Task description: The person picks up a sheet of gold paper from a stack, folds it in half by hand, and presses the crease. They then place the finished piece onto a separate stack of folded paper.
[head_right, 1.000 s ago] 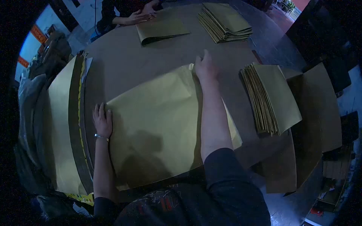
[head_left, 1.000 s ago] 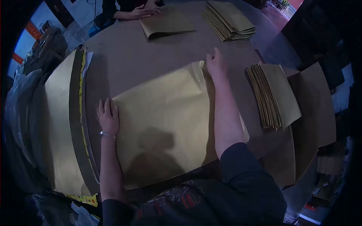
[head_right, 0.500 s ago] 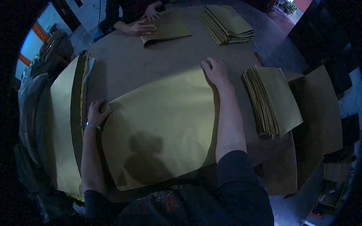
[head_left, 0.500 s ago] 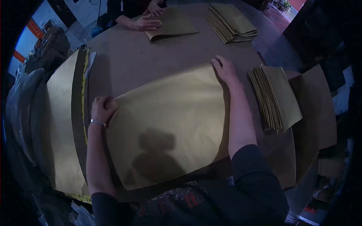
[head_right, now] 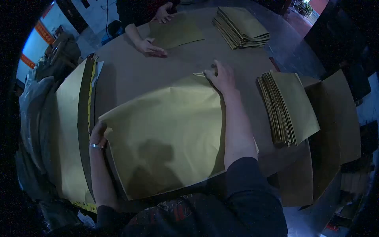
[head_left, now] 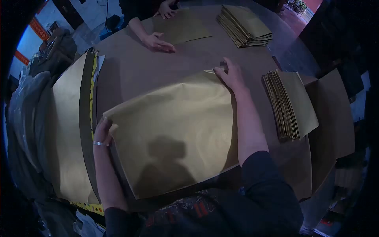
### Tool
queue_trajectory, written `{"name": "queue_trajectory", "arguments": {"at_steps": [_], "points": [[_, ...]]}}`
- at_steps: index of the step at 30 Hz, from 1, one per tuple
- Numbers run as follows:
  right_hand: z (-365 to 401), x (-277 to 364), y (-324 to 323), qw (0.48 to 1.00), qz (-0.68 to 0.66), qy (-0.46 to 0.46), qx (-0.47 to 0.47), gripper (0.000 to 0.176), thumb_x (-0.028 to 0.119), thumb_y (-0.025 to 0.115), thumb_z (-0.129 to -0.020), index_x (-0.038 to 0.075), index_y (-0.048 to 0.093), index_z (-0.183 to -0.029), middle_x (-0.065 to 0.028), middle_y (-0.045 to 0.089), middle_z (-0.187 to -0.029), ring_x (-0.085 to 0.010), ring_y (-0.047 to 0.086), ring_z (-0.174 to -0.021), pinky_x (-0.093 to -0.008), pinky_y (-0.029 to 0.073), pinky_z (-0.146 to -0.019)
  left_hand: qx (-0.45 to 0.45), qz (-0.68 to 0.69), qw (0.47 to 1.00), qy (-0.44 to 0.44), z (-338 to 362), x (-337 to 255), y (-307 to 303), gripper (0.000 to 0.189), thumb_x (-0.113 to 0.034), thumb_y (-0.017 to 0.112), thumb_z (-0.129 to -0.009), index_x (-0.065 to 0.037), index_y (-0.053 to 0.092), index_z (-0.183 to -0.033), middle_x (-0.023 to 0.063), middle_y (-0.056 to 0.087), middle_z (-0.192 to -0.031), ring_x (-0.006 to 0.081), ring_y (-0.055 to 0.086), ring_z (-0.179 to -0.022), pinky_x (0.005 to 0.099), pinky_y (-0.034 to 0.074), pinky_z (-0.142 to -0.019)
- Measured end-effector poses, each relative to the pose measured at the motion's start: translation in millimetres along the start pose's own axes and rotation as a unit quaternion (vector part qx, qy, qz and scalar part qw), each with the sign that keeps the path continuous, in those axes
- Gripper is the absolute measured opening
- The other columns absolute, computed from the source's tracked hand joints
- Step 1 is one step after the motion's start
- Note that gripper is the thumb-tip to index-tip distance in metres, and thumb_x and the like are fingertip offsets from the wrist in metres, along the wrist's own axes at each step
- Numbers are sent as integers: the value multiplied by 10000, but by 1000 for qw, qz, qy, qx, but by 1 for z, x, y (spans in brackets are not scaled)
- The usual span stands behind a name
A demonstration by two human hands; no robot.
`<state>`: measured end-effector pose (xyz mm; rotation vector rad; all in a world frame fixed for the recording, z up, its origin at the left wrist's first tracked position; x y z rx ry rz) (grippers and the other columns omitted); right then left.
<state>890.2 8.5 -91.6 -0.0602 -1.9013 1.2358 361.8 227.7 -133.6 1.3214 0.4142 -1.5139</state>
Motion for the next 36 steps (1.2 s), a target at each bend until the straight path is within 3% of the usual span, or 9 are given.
{"name": "queue_trajectory", "arguments": {"at_steps": [7, 9, 15, 17, 18, 22, 26, 33, 36], "points": [[28, -9, -24, 997, -66, 15, -37, 915, 475, 741, -764, 45, 321, -1454, -249, 490, -1344, -368, 452, -1277, -433, 392, -1049, -90, -180, 977, 73, 40, -14, 33, 278, -92, 674, -860, -1, 613, -1116, 67, 668, -1019, 160, 637, -919, 297, 502, -851], [46, -21, -41, 981, -177, 48, -56, 994, 383, 795, -734, 25, 244, -1480, -252, 465, -1377, -363, 437, -1298, -431, 386, -1053, 6, -107, 978, 180, 83, -68, 101, 314, -84, 666, -860, 3, 605, -1156, 78, 664, -1053, 169, 633, -939, 293, 497, -852], [109, -3, -72, 953, -301, 19, -24, 834, 238, 820, -716, 21, 378, -1388, -150, 568, -1204, -263, 535, -1166, -375, 429, -996, 61, -126, 953, 267, 117, -127, 65, 379, -25, 654, -832, -14, 589, -1205, 91, 639, -1141, 202, 580, -1087, 349, 427, -979], [124, -1, -71, 945, -301, 128, -7, 700, 193, 808, -736, 11, 468, -1320, -128, 633, -1103, -220, 605, -1042, -345, 481, -908, 52, -110, 947, 296, 125, -135, 54, 445, -48, 664, -839, -22, 547, -1267, 96, 605, -1210, 206, 557, -1128, 343, 409, -998], [125, -1, -68, 920, -381, 28, -94, 520, 163, 794, -759, -3, 578, -1203, -113, 677, -999, -188, 642, -908, -308, 508, -822, 51, -110, 946, 299, 127, -136, 56, 445, -48, 664, -839, -22, 547, -1267, 96, 605, -1210, 206, 557, -1128, 343, 409, -998], [128, 35, -112, 922, -357, -24, -150, 293, 128, 746, -830, -1, 661, -1078, -76, 689, -1005, -128, 626, -914, -282, 499, -807, 16, -90, 933, 347, 140, -171, 50, 475, -96, 649, -886, -47, 493, -1333, 87, 555, -1289, 211, 527, -1171, 361, 396, -1019], [124, 75, -172, 841, -450, -204, -221, 252, 82, 708, -861, 1, 655, -1094, -75, 683, -1041, -133, 622, -941, -285, 488, -838, -11, -84, 924, 373, 166, -213, 36, 440, -119, 613, -929, -61, 487, -1346, 88, 544, -1310, 226, 513, -1200, 376, 385, -1043], [142, 105, -205, 821, -455, -226, -259, 271, 72, 716, -858, 2, 641, -1108, -73, 671, -1066, -148, 617, -967, -283, 473, -881, -70, 3, 913, 401, 198, -212, 23, 447, -110, 586, -943, -74, 465, -1372, 95, 511, -1350, 242, 479, -1247, 384, 406, -1039], [143, 87, -188, 847, -431, -199, -239, 292, 72, 727, -849, 22, 630, -1120, -83, 643, -1128, -158, 600, -1010, -292, 468, -886, -51, -125, 912, 388, 185, -161, -19, 465, -64, 606, -908, -76, 482, -1356, 102, 509, -1347, 239, 471, -1250, 381, 409, -1032]]}}
Point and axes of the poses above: each hand's wrist, its own z-axis away from the middle knuckle, its own y-axis out of the palm, x = y × z, the point moved 6 cm from there along -z, towards the middle knuckle
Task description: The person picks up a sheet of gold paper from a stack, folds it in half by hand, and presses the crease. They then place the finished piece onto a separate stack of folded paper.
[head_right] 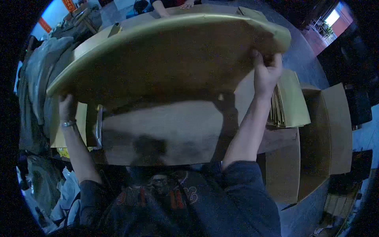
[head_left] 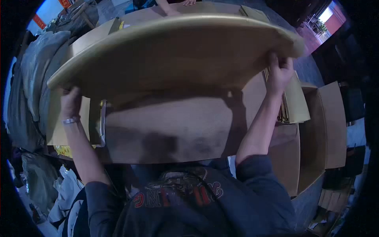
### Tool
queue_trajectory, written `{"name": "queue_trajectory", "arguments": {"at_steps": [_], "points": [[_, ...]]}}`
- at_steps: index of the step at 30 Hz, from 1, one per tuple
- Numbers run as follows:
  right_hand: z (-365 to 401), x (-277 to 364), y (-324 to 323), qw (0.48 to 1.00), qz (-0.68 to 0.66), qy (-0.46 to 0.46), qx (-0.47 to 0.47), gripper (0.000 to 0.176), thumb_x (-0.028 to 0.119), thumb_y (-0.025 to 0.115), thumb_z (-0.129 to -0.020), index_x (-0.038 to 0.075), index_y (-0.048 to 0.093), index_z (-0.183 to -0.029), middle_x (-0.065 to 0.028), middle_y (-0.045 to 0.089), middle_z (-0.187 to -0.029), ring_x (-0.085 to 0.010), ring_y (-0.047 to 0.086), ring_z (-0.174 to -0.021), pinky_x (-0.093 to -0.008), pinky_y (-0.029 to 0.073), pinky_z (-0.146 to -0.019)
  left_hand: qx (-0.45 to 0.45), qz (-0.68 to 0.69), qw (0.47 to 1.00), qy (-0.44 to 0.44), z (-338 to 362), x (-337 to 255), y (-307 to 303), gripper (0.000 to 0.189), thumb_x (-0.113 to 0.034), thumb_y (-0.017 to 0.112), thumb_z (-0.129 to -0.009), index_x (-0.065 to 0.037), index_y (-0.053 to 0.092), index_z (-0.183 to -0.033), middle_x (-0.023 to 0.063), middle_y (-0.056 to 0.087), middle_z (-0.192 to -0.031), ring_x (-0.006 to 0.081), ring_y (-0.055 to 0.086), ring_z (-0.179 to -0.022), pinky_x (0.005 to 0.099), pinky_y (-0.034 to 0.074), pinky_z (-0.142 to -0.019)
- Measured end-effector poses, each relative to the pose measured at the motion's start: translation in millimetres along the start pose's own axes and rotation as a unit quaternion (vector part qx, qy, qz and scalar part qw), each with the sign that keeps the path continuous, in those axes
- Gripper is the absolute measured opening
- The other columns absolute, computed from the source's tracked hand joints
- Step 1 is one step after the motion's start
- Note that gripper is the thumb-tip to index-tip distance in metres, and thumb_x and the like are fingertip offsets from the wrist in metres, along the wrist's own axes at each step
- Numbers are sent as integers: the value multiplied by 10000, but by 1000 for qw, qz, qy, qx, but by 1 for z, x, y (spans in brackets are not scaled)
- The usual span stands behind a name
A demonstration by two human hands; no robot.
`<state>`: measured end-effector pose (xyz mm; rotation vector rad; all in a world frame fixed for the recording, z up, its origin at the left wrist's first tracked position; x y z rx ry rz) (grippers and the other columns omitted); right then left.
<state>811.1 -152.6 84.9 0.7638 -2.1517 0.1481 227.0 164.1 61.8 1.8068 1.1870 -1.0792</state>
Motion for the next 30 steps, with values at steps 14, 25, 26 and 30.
{"name": "queue_trajectory", "arguments": {"at_steps": [14, 25, 26, 30], "points": [[28, -35, 1, 996, 80, -30, 25, 230, 47, 676, -885, -23, 621, -1097, -70, 648, -1092, -139, 582, -1007, -280, 450, -894, -70, -63, 991, -98, 37, 12, 63, 477, -43, 731, -803, -10, 566, -1249, 91, 622, -1193, 214, 588, -1085, 354, 450, -980], [-81, 117, 56, 966, 198, -47, 159, 272, 155, 644, -931, -27, 630, -1132, -55, 672, -1041, -127, 614, -948, -257, 469, -861, -180, -90, 965, -167, 23, 22, 19, 729, -179, 789, -776, -48, 414, -1387, 113, 539, -1318, 214, 487, -1224, 388, 400, -1022], [-90, 141, 69, 966, 202, -50, 153, 272, 155, 644, -931, -27, 630, -1132, -55, 672, -1041, -127, 614, -948, -257, 469, -861, -195, -143, 967, -76, 21, 1, 32, 854, -233, 803, -757, -66, 329, -1447, 132, 454, -1420, 240, 405, -1325, 416, 334, -1082], [-95, 179, 108, 930, 271, -96, 227, 335, 215, 630, -928, -18, 594, -1165, -72, 653, -1073, -148, 601, -977, -289, 461, -878, 51, -267, 957, 96, 30, -72, 136, 966, -219, 831, -705, -65, 279, -1483, 163, 374, -1481, 264, 320, -1398, 398, 243, -1147]]}}
Point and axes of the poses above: each hand's wrist, its own z-axis away from the middle knuckle, its own y-axis out of the palm, x = y × z, the point moved 6 cm from there along -z, towards the middle knuckle
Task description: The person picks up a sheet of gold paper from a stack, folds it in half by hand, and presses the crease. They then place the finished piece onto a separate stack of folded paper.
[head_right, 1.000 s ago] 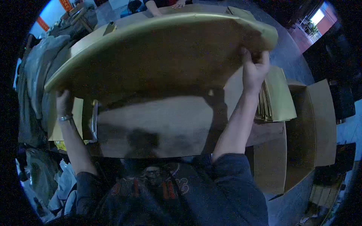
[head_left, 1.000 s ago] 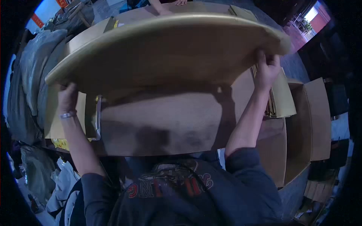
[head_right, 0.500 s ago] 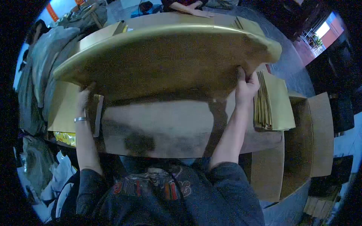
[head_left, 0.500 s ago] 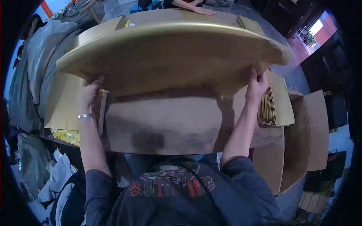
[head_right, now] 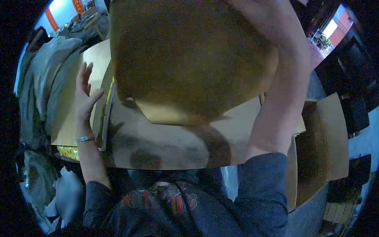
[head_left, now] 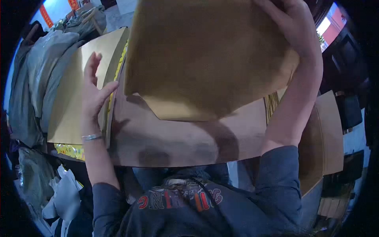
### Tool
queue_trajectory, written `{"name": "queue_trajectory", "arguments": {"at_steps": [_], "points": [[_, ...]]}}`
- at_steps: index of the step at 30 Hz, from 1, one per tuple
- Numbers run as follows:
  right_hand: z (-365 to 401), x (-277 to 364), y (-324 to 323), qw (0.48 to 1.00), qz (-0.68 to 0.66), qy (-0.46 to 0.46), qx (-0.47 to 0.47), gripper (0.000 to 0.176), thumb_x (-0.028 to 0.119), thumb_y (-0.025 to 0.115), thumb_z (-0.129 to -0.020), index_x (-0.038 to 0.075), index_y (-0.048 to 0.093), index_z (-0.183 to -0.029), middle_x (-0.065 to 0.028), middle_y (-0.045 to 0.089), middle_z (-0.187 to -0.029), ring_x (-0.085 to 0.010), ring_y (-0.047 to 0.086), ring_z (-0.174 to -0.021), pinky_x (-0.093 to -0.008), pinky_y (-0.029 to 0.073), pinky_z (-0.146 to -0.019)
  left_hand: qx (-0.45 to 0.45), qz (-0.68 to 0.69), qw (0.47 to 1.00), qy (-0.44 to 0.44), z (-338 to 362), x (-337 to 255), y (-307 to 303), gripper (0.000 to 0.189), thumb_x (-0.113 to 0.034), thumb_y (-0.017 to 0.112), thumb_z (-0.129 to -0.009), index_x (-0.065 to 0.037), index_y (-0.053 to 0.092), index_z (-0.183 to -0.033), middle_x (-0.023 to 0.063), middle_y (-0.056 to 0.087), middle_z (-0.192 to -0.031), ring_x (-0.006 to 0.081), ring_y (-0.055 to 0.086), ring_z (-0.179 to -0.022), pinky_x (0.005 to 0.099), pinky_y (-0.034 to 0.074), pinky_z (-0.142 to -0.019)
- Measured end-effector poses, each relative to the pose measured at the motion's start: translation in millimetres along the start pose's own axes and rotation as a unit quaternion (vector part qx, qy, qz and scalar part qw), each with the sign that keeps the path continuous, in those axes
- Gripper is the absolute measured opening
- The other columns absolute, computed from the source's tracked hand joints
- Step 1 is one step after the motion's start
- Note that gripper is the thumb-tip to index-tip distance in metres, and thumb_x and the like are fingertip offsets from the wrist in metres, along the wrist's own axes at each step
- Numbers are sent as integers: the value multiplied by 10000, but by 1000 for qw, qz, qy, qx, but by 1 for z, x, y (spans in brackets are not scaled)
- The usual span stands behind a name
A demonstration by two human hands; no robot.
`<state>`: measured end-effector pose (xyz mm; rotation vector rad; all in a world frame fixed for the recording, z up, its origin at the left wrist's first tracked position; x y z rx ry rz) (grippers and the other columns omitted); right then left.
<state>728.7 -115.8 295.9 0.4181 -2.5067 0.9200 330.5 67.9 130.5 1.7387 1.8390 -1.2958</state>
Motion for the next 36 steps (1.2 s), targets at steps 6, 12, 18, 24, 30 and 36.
{"name": "queue_trajectory", "arguments": {"at_steps": [6, 12, 18, 24, 30, 36], "points": [[-3, 22, 9, 997, 50, -23, 47, 430, 306, 610, -925, -4, 541, -1215, -96, 624, -1120, -180, 581, -1019, -337, 448, -903, 85, 172, 981, -15, -35, -42, 65, 643, -198, 840, -723, -30, 534, -1263, 85, 636, -1168, 151, 600, -1028, 312, 496, -874], [-4, 15, -12, 998, 46, -32, 36, 527, 397, 590, -922, 9, 488, -1264, -120, 595, -1166, -211, 562, -1061, -385, 436, -929, 107, 213, 971, 19, -64, -85, 71, 219, -141, 722, -855, -25, 687, -1037, 24, 696, -921, 75, 620, -816, 254, 511, -735], [30, -41, -64, 982, -33, -80, -165, 624, 488, 570, -918, 23, 435, -1313, -144, 566, -1213, -243, 542, -1103, -433, 423, -954, 189, 52, 978, 69, -123, -132, 47, 324, -138, 624, -923, -23, 598, -1225, 65, 675, -1106, 158, 642, -968, 310, 512, -867], [181, -163, -19, 863, -273, 28, -423, 753, 626, 506, -903, 28, 397, -1348, -160, 542, -1230, -271, 512, -1148, -493, 384, -997, 251, 127, 935, 218, -100, -194, 52, 360, -167, 619, -928, -22, 577, -1255, 80, 671, -1114, 160, 646, -972, 316, 523, -865], [212, -155, 91, 905, -307, 90, -281, 631, 635, 479, -923, 4, 484, -922, -31, 478, -897, -123, 444, -856, -291, 373, -773, 258, 114, 944, 173, -96, -195, 43, 371, -185, 646, -911, -27, 585, -1241, 89, 675, -1102, 173, 659, -946, 327, 538, -843], [162, -122, 90, 839, -381, 132, -365, 313, 313, 605, -957, 11, 584, -878, -7, 598, -840, -93, 523, -769, -244, 433, -711, 203, 167, 959, 108, -117, -133, 1, 359, -194, 684, -887, -40, 613, -1203, 76, 681, -1084, 166, 659, -927, 321, 541, -820]]}}
Point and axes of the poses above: each hand's wrist, its own z-axis away from the middle knuckle, its own y-axis out of the palm, x = y × z, the point moved 6 cm from there along -z, towards the middle knuckle
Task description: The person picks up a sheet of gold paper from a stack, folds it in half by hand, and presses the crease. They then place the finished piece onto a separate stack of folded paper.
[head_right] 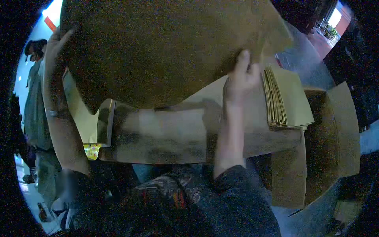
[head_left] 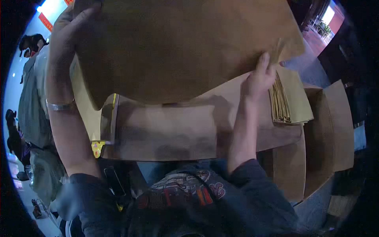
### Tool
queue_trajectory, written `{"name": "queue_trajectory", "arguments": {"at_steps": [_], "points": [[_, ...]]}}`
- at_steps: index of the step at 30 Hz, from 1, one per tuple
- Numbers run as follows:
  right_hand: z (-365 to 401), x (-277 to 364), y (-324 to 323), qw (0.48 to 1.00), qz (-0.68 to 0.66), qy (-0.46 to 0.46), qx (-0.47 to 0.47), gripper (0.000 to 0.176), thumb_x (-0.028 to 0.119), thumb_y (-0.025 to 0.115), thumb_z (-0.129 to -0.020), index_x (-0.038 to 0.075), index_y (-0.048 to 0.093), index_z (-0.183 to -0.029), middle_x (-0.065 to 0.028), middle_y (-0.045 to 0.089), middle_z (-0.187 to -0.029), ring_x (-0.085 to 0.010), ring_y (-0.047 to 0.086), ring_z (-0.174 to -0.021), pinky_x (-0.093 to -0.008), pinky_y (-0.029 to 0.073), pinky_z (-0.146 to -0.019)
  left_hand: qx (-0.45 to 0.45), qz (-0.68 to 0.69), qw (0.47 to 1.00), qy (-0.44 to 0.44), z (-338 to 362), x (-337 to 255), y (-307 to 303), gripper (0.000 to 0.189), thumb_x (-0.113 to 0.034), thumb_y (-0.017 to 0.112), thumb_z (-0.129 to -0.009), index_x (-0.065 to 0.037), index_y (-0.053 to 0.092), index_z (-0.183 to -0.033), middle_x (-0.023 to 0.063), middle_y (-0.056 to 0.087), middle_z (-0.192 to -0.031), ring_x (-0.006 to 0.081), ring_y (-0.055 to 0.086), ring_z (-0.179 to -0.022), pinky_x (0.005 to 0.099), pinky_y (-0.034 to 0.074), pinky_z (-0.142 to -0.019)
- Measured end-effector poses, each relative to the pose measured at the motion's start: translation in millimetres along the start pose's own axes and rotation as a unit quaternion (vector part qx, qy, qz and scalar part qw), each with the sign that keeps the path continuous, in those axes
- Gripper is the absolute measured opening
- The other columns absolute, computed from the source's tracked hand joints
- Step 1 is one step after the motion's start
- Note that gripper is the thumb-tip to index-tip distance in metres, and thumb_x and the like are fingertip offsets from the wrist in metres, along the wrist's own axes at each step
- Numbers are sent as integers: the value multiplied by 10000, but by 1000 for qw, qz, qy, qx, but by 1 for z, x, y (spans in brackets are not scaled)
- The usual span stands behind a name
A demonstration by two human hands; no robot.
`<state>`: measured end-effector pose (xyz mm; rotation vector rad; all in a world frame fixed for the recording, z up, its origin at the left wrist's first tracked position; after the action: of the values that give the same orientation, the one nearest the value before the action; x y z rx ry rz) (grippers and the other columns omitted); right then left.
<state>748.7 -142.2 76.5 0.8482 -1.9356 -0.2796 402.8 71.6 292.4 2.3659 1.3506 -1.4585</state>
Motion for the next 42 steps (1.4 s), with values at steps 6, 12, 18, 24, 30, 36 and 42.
{"name": "queue_trajectory", "arguments": {"at_steps": [6, 12, 18, 24, 30, 36, 42], "points": [[-50, 84, 64, 983, -24, -166, 72, 226, 180, 622, -947, -27, 649, -1035, -17, 654, -926, -92, 553, -844, -241, 442, -787, -1, 227, 973, -35, 42, 52, -43, 400, -161, 666, -901, -10, 566, -1257, 78, 631, -1203, 190, 599, -1076, 341, 465, -957], [-58, 105, 94, 974, 9, -198, 112, 235, 169, 631, -940, -32, 649, -1059, -26, 661, -954, -100, 571, -863, -242, 453, -796, -155, 132, 977, -64, 62, 94, -39, 416, -115, 623, -927, -20, 507, -1316, 89, 574, -1297, 222, 556, -1166, 365, 428, -1025], [-90, 128, 116, 966, 18, -222, 134, 251, 157, 642, -931, -38, 649, -1088, -36, 669, -989, -109, 592, -886, -244, 467, -806, -189, 121, 973, -52, 63, 80, -55, 435, -94, 639, -908, -20, 510, -1317, 91, 577, -1296, 231, 553, -1172, 369, 432, -1024], [-95, 133, 118, 963, 24, -226, 146, 271, 145, 653, -921, -44, 649, -1117, -46, 678, -1023, -118, 614, -909, -246, 481, -817, -215, 125, 967, -54, 70, 76, -53, 456, -73, 655, -889, -20, 513, -1319, 93, 580, -1294, 241, 550, -1179, 373, 436, -1022], [-48, 103, 105, 970, 79, -191, 131, 276, 135, 657, -918, -47, 656, -1125, -51, 687, -1044, -123, 630, -913, -246, 490, -817, -239, 127, 956, -116, 93, 111, -5, 477, -52, 671, -870, -19, 516, -1321, 95, 583, -1293, 250, 547, -1185, 376, 440, -1021], [-62, 113, 114, 970, 72, -193, 126, 265, 142, 652, -921, -42, 660, -1111, -53, 689, -1028, -123, 629, -905, -245, 492, -809, -211, 151, 963, -73, 81, 118, -46, 461, -67, 659, -882, -10, 517, -1317, 103, 584, -1289, 255, 555, -1177, 384, 447, -1022], [-78, 126, 125, 967, 73, -201, 136, 259, 150, 650, -923, -37, 661, -1101, -57, 690, -1011, -125, 628, -904, -246, 495, -804, -471, 57, 855, -209, 72, 59, -24, 446, -89, 647, -895, -17, 521, -1316, 104, 574, -1302, 255, 551, -1185, 391, 416, -1056]]}}
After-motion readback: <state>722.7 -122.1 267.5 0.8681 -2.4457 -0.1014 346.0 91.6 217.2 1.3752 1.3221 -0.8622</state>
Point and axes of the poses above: each hand's wrist, its own z-axis away from the middle knuckle, its own y-axis out of the palm, x = y × z, the point moved 6 cm from there along -z, towards the middle knuckle
